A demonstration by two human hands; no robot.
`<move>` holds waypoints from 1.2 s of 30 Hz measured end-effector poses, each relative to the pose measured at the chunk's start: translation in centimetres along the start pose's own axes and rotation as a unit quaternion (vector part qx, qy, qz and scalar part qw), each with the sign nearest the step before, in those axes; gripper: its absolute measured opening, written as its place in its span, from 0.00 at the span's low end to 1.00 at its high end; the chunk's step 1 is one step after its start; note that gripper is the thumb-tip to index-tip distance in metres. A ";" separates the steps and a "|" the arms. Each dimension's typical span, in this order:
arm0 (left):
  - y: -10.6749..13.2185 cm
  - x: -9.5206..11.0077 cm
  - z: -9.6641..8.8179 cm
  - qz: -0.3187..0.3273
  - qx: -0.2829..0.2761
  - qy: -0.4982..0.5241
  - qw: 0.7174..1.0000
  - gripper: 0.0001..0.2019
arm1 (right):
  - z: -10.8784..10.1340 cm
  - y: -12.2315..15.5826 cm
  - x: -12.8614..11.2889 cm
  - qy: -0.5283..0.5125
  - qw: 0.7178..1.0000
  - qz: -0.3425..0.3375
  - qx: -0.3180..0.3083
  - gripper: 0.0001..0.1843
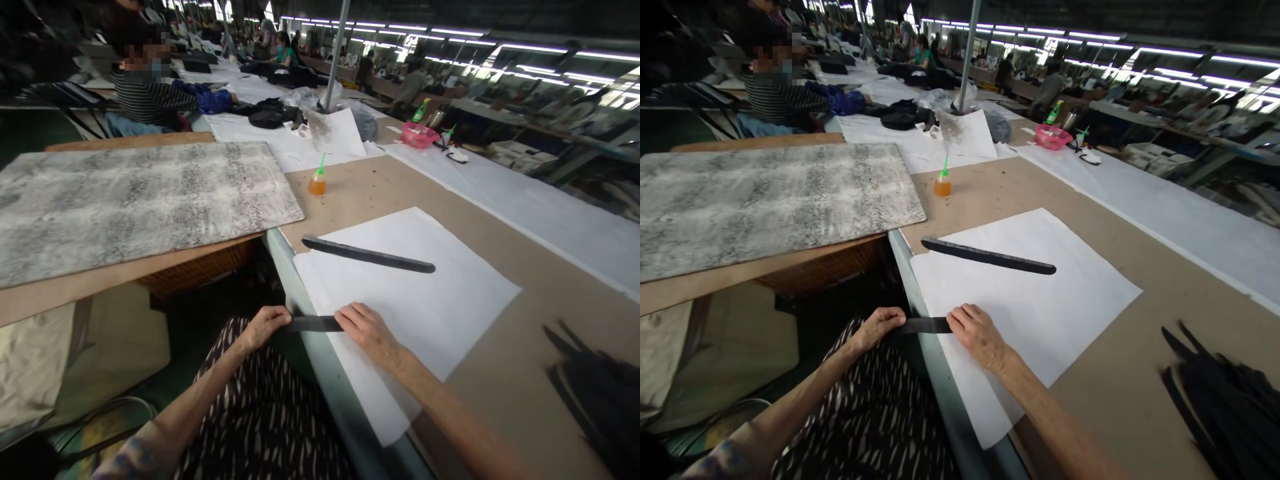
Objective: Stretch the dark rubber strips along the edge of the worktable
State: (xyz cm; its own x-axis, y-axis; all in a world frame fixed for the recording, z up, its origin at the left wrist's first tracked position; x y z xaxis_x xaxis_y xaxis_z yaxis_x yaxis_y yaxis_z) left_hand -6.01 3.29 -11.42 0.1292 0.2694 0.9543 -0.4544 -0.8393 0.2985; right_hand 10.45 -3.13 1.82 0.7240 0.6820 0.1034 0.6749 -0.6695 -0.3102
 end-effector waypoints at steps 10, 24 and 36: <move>-1.4 -2.4 0.0 0.010 0.014 0.009 1.000 0.15 | 0.4 0.4 -1.3 0.065 0.994 -0.085 -0.021 0.13; -0.7 -3.1 -0.7 0.028 0.015 -0.028 0.999 0.13 | -0.7 2.0 0.5 0.046 0.999 -0.020 0.013 0.14; 0.8 -3.6 -3.7 0.006 0.055 -0.109 0.993 0.13 | 0.3 0.5 -1.0 0.056 0.997 -0.059 -0.016 0.12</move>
State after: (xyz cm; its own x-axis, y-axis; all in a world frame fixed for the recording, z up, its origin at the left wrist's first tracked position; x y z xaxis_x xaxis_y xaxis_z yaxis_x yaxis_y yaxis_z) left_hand -10.14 3.41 -14.66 0.3175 0.1611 0.9345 -0.3598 -0.8913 0.2759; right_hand 10.05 -4.08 1.26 0.6494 0.7207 0.2426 0.7592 -0.5965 -0.2602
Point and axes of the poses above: each hand's wrist, its own y-axis away from the middle knuckle, its own z-axis out of the palm, x = y × z, the point moved 8 cm from there along -y, towards the middle knuckle, and after that the axes turned 1 degree about x, right-handed, at the moved point
